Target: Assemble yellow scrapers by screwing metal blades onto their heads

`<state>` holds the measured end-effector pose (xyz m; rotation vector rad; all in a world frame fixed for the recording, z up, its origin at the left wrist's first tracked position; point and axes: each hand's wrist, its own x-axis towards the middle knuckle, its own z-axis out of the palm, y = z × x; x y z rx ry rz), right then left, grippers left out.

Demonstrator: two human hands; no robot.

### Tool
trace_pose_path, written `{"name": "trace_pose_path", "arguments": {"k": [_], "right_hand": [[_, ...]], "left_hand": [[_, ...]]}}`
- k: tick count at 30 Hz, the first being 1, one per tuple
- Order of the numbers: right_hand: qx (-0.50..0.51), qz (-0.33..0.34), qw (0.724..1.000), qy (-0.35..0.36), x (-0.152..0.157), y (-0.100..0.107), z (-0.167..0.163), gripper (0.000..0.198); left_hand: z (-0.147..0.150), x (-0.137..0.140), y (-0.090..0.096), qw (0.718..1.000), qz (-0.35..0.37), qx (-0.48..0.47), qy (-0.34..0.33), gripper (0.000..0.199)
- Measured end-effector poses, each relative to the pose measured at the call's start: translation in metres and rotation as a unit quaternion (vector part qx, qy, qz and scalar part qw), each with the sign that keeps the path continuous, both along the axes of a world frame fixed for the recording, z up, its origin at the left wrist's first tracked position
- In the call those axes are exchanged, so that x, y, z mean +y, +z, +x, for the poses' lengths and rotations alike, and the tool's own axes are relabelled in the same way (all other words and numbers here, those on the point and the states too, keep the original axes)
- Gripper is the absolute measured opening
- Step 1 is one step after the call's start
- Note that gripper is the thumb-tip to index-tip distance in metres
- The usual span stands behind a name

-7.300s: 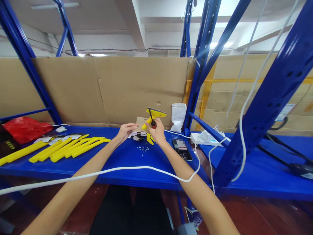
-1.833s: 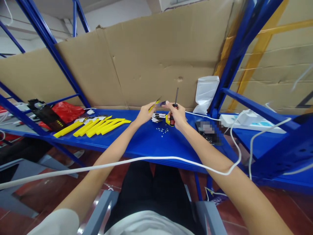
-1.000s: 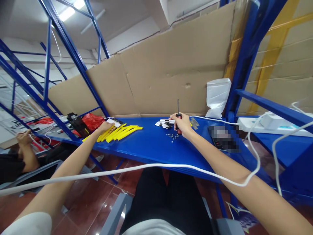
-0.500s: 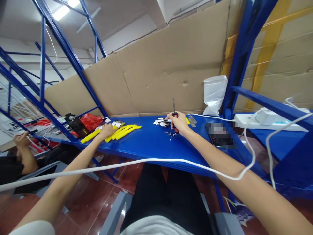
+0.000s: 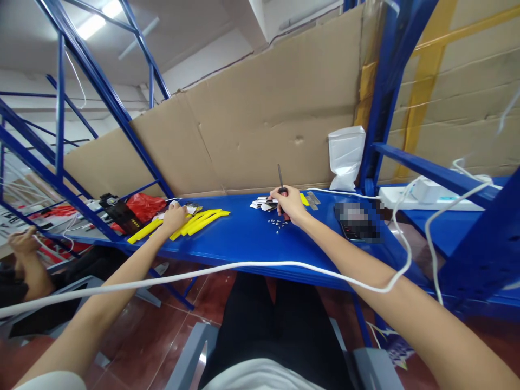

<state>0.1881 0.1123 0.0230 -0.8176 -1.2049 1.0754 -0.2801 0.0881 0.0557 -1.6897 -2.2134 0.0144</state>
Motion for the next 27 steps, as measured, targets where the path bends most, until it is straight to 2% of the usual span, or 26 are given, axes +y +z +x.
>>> {"name": "trace_pose_path", "arguments": {"k": [5, 10, 13, 16, 17, 18, 20, 21, 24, 27], "right_hand": [[-0.006, 0.000, 1.000, -0.004, -0.004, 0.003, -0.001, 0.013], [0.001, 0.005, 1.000, -0.003, -0.001, 0.002, -0.001, 0.013], [0.002, 0.016, 1.000, -0.007, 0.001, 0.000, -0.001, 0.016], [-0.006, 0.015, 1.000, -0.011, 0.003, -0.003, 0.000, 0.017], [-0.009, 0.013, 1.000, -0.012, 0.004, -0.004, 0.000, 0.018], [-0.012, 0.011, 1.000, -0.013, 0.005, -0.005, 0.000, 0.019], [-0.016, 0.010, 1.000, -0.017, 0.006, -0.006, 0.002, 0.024], [-0.016, 0.012, 1.000, -0.020, 0.007, -0.007, 0.003, 0.027], [-0.015, 0.020, 0.999, -0.034, 0.011, -0.007, 0.006, 0.040], [-0.016, 0.025, 0.998, -0.052, 0.014, -0.005, 0.009, 0.051]], "left_hand": [[0.003, 0.002, 0.006, 1.000, -0.006, -0.006, 0.010, 0.045], [0.013, 0.007, 0.022, 0.999, 0.013, -0.036, -0.007, 0.042], [0.029, 0.014, 0.033, 0.997, 0.035, -0.064, -0.036, 0.042], [0.062, 0.021, 0.037, 0.987, 0.082, -0.108, -0.088, 0.042], [0.077, 0.023, 0.037, 0.962, 0.131, -0.191, -0.142, 0.041], [0.095, 0.025, 0.035, 0.920, 0.167, -0.289, -0.207, 0.042], [0.134, 0.028, 0.030, 0.801, 0.176, -0.473, -0.322, 0.054], [0.154, 0.030, 0.027, 0.741, 0.171, -0.542, -0.356, 0.060], [0.210, 0.038, 0.017, 0.597, 0.131, -0.681, -0.404, 0.066], [0.251, 0.048, 0.009, 0.504, 0.068, -0.753, -0.417, 0.060]]}}
